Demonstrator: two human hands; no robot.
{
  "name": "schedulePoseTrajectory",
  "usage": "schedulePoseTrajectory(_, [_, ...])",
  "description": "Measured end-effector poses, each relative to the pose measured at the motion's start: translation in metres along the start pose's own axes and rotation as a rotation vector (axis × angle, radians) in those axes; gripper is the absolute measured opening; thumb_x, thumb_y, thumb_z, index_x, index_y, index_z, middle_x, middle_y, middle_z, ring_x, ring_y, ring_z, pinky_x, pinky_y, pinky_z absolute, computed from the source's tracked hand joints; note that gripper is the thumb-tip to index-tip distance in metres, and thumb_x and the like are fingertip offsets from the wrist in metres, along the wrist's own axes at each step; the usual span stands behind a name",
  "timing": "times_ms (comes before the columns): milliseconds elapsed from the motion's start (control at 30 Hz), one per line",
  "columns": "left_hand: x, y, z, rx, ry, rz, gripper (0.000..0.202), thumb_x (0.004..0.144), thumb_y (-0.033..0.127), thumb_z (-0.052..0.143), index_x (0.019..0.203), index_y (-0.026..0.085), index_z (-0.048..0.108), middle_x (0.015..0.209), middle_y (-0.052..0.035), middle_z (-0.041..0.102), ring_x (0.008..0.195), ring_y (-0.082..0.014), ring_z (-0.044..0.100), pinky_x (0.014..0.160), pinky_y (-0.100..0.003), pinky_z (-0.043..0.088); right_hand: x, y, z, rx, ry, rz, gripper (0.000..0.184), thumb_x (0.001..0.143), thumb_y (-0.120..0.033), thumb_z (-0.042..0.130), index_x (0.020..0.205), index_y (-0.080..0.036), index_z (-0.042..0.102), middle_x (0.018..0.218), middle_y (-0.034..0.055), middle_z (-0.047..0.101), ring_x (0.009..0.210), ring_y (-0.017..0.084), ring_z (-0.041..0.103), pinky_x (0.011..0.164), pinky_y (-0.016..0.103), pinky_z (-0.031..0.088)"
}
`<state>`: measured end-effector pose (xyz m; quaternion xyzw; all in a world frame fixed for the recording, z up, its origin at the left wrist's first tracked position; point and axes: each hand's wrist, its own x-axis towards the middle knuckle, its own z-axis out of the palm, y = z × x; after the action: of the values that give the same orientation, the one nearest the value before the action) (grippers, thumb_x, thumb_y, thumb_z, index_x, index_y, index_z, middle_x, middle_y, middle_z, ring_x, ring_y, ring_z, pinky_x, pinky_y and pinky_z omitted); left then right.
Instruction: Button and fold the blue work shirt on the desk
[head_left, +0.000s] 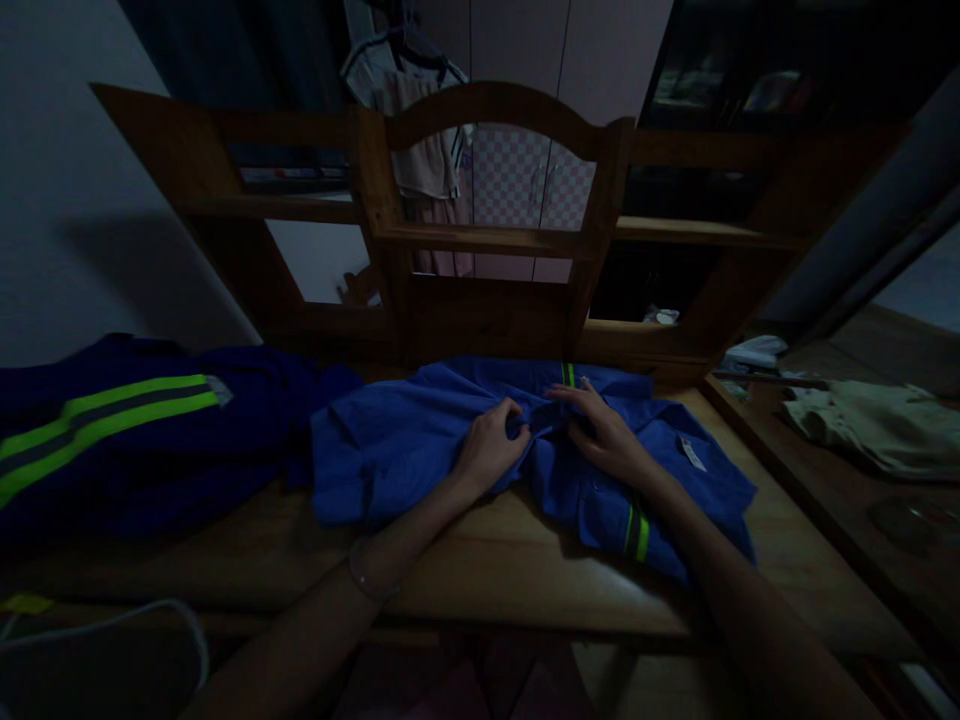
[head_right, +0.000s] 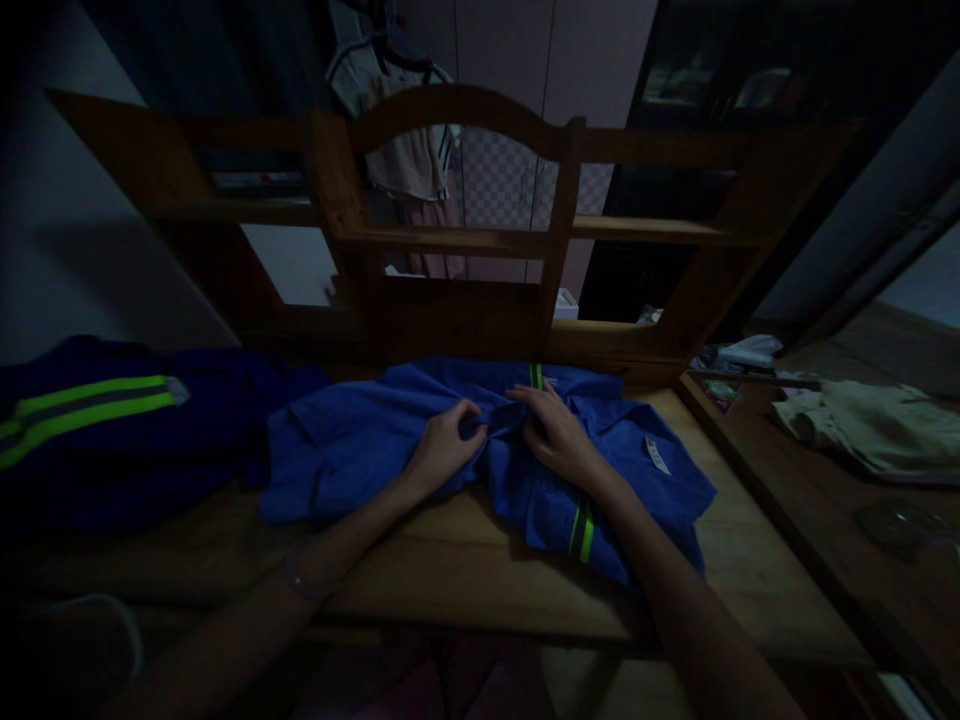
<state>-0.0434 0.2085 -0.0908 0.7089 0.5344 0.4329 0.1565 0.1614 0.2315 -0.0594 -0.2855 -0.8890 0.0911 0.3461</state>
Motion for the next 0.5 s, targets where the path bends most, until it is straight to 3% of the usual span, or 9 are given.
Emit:
schedulePoseTrajectory(100, [0.001, -0.002, 0.002, -0.137, -0.038, -0.075, 0.01, 0.079, 0.027, 0.057, 0.085, 0.018, 0.057, 0.085, -0.0012, 0.062, 0.085, -0.0167, 0.058, 0.081, -0.028, 0.043, -0.003, -0.001, 0.006, 0.16, -0.058, 0.09, 0.036, 0.091, -0.022, 0.049, 0.127, -0.023, 0.049, 0.115, 0.0025, 0.054, 0.107, 0.021, 0.051, 0.105, 0.04, 0.029])
schedulePoseTrajectory(200, [0.002, -0.003, 0.004, -0.324, -0.077, -0.078, 0.015, 0.08, 0.032, 0.057, 0.083, 0.017, 0.058, 0.083, -0.0013, 0.062, 0.084, -0.0158, 0.058, 0.08, -0.027, 0.043, -0.005, 0.0, 0.011, 0.244, -0.043, 0.201, 0.027, 0.091, -0.033, 0.058, 0.115, -0.023, 0.058, 0.104, 0.002, 0.059, 0.096, 0.021, 0.055, 0.087, 0.032, 0.043])
schedulePoseTrajectory(333, [0.001, 0.003, 0.008, -0.537, -0.143, -0.086, 0.021, 0.077, 0.032, 0.063, 0.09, 0.016, 0.059, 0.09, -0.0027, 0.062, 0.088, -0.0158, 0.059, 0.081, -0.025, 0.045, -0.003, 0.005, 0.013, 0.317, 0.002, 0.295, 0.022, 0.09, -0.04, 0.061, 0.1, -0.021, 0.064, 0.092, 0.0007, 0.061, 0.086, 0.019, 0.056, 0.077, 0.027, 0.043])
schedulePoseTrajectory(500, [-0.001, 0.007, 0.009, -0.691, -0.185, -0.206, 0.03, 0.073, 0.03, 0.068, 0.098, 0.014, 0.06, 0.1, -0.0066, 0.064, 0.096, -0.0178, 0.059, 0.085, -0.027, 0.045, -0.003, 0.009, 0.011, 0.334, 0.045, 0.323, 0.027, 0.083, -0.038, 0.067, 0.097, -0.017, 0.06, 0.081, 0.0, 0.057, 0.073, 0.016, 0.052, 0.065, 0.023, 0.04])
